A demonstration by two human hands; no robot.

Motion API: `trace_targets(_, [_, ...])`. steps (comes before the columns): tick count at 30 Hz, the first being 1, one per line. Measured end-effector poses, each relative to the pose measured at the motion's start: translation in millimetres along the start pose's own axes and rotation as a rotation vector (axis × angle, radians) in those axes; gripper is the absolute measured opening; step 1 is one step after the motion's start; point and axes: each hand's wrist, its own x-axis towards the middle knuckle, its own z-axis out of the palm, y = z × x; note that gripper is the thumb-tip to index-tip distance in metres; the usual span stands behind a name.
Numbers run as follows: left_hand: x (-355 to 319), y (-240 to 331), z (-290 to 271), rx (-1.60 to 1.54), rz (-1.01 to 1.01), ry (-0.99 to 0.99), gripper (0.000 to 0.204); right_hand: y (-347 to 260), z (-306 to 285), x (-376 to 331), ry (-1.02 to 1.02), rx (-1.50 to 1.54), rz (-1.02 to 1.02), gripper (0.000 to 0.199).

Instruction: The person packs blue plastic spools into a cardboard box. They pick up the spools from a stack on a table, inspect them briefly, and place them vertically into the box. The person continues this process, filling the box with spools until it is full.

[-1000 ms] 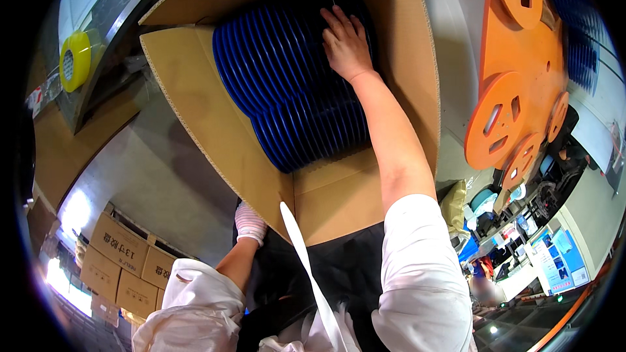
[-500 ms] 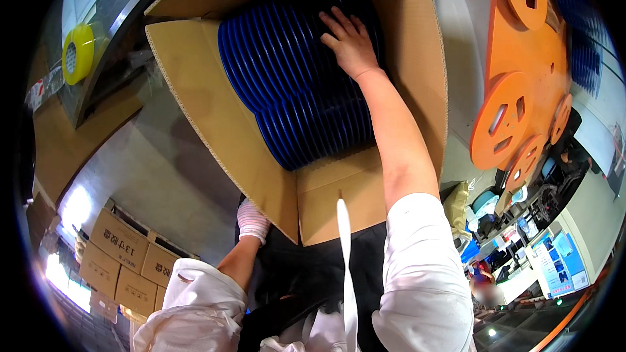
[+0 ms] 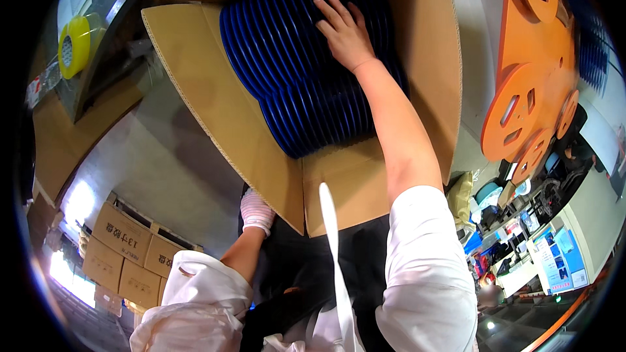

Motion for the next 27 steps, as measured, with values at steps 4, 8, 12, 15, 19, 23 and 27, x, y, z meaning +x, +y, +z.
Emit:
trace_targets(4, [-0.8, 1.2, -4.3, 0.029, -0.005, -0.027, 0.043, -1.9, -2.5, 1.0, -0.039, 0.041, 0.010, 0.016])
trace_targets(8, [-2.5, 6.5, -11.1, 0.023, -0.019, -0.031, 0.044, -7.3, -5.8, 3.8, 0.036, 0.096, 0.099, 0.009])
trace_targets(12, [-2.4, 0.1, -4.7, 0.022, -0.030, -0.051, 0.045, -18.4, -7.6, 9.2, 0.038, 0.081, 0.133, 0.009])
trace_targets(15, [-1.1, -2.4, -2.6, 0.028, -0.024, -0.058, 0.046, -18.3, 2.7, 10.6, 0.023, 0.047, 0.029, 0.009])
trace_targets(19, [-0.6, -4.7, -1.6, -0.003, -0.012, -0.036, 0.044, -20.7, 10.9, 9.5, 0.061, 0.061, -0.088, 0.012])
trace_targets(23, [-0.2, -5.5, -1.1, -0.026, 0.009, -0.006, 0.043, -27.3, 1.7, 9.7, 0.021, 0.123, -0.025, 0.014])
trace_targets(27, [-0.5, -8.2, 3.6, -0.024, 0.030, 0.045, 0.042, -41.1, -2.0, 13.5, 0.078, 0.208, 0.067, 0.015])
